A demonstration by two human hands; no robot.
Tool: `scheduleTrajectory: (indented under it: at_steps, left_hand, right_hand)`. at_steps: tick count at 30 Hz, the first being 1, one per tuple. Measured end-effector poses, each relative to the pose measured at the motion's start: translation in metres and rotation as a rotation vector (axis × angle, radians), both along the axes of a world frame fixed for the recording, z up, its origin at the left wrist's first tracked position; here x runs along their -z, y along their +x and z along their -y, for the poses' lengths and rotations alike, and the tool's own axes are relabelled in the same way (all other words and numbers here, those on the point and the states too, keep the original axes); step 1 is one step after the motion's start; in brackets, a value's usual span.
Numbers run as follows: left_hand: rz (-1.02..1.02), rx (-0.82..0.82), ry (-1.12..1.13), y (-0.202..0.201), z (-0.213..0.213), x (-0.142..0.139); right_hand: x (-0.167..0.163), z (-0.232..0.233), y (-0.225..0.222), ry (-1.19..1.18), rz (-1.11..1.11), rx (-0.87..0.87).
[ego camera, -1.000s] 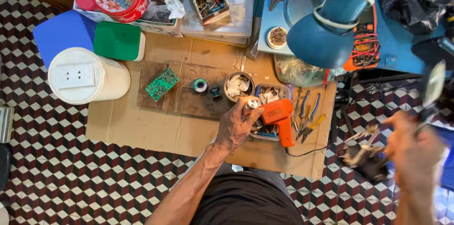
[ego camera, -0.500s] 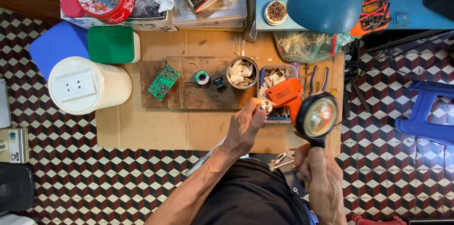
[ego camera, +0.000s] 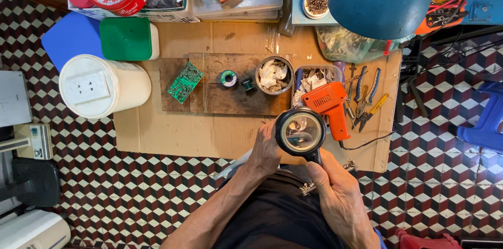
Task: The person solders a wire to the metal holder of a long white tube lamp at a workbench, holding the joint with pliers while heating it with a soldering iron. They then apply hot glue to the fitting, manipulate the lamp socket by hand, and use a magnifying glass to view the small part.
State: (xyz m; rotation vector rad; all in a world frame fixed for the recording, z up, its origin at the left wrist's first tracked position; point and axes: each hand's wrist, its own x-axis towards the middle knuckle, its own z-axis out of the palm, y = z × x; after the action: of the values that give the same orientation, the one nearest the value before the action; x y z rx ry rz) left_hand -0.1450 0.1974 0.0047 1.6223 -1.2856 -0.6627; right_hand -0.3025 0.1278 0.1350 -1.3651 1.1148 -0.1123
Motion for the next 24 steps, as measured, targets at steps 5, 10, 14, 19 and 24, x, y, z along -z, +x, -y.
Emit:
scheduleTrajectory:
  at_steps: [5,10,14,19,24]
  left_hand:
    - [-0.114,-0.03,-0.033,0.001,0.005,-0.008]
    - [-0.19,-0.002,0.028,0.005,0.008,-0.022]
    - [-0.212,-0.01,0.074,0.006,0.009,-0.019]
    - [-0.108,0.008,0.016,0.005,0.005,-0.003]
    - [-0.166,0.01,0.137,0.009,0.001,0.004]
  right_hand:
    - [0.008,-0.003,-0.002,-0.031,0.018,0.023]
    - [0.01,-0.006,-0.004,0.021,-0.037,0.05]
    - [0.01,-0.005,-0.004,0.007,0.021,0.05]
    - [0.01,-0.003,-0.001,-0.133,0.085,-0.031]
    - [0.011,0.001,0.0,-0.003,-0.06,-0.048]
